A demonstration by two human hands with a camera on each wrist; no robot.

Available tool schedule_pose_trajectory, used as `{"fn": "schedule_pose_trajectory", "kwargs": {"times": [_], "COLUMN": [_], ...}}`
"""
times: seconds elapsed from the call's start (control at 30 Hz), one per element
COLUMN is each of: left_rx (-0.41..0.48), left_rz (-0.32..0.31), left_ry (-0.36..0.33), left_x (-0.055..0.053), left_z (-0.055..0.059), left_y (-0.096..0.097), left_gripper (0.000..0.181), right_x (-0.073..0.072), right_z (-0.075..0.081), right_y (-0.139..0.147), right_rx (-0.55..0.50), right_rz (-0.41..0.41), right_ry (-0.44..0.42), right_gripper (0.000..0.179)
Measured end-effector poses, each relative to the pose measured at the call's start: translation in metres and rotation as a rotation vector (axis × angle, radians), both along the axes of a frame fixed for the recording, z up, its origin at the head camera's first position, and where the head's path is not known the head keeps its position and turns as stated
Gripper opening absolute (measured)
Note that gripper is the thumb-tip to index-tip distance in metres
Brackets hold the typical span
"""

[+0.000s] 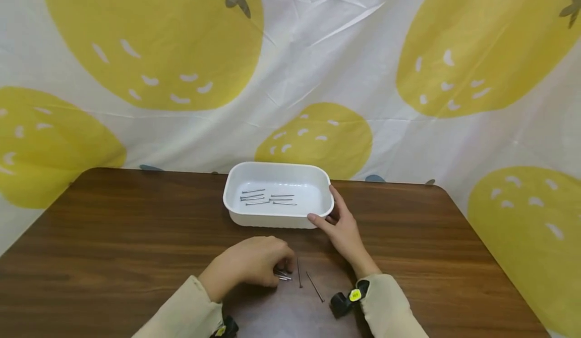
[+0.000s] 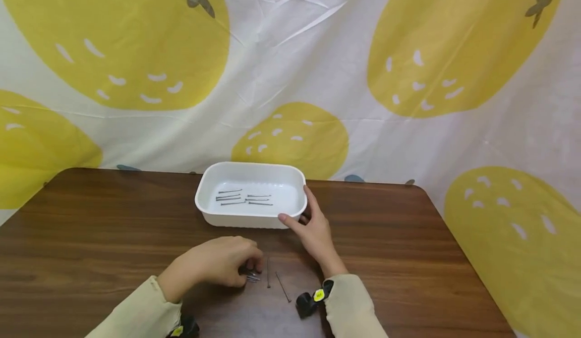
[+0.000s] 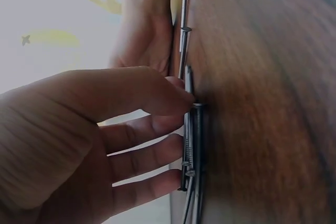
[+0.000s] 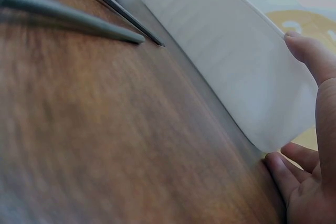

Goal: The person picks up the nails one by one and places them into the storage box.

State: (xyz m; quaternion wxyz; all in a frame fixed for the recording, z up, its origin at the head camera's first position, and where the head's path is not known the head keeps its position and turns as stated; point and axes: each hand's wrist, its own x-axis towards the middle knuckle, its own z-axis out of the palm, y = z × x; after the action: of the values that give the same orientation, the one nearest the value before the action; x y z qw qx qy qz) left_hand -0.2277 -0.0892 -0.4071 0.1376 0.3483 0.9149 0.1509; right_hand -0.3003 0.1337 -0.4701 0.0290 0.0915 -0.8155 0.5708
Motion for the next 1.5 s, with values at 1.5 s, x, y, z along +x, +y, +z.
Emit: {"fn": "schedule_pose_trajectory", "kwargs": {"times": [1.5], "left_rx": [0.049], "left_rz": [-0.029], "left_ry": [0.158], "left_x": [-0.0074], "left_z": [-0.0066], "left_y": [-0.0001], "left_gripper": [0.024], "right_x": [0.0013], "right_z": [0.0014], "right_y": [-0.0011], "right_rx": [0.008], "right_rz": [-0.006], "right_ry": [0.003], "right_gripper": [0.091]}}
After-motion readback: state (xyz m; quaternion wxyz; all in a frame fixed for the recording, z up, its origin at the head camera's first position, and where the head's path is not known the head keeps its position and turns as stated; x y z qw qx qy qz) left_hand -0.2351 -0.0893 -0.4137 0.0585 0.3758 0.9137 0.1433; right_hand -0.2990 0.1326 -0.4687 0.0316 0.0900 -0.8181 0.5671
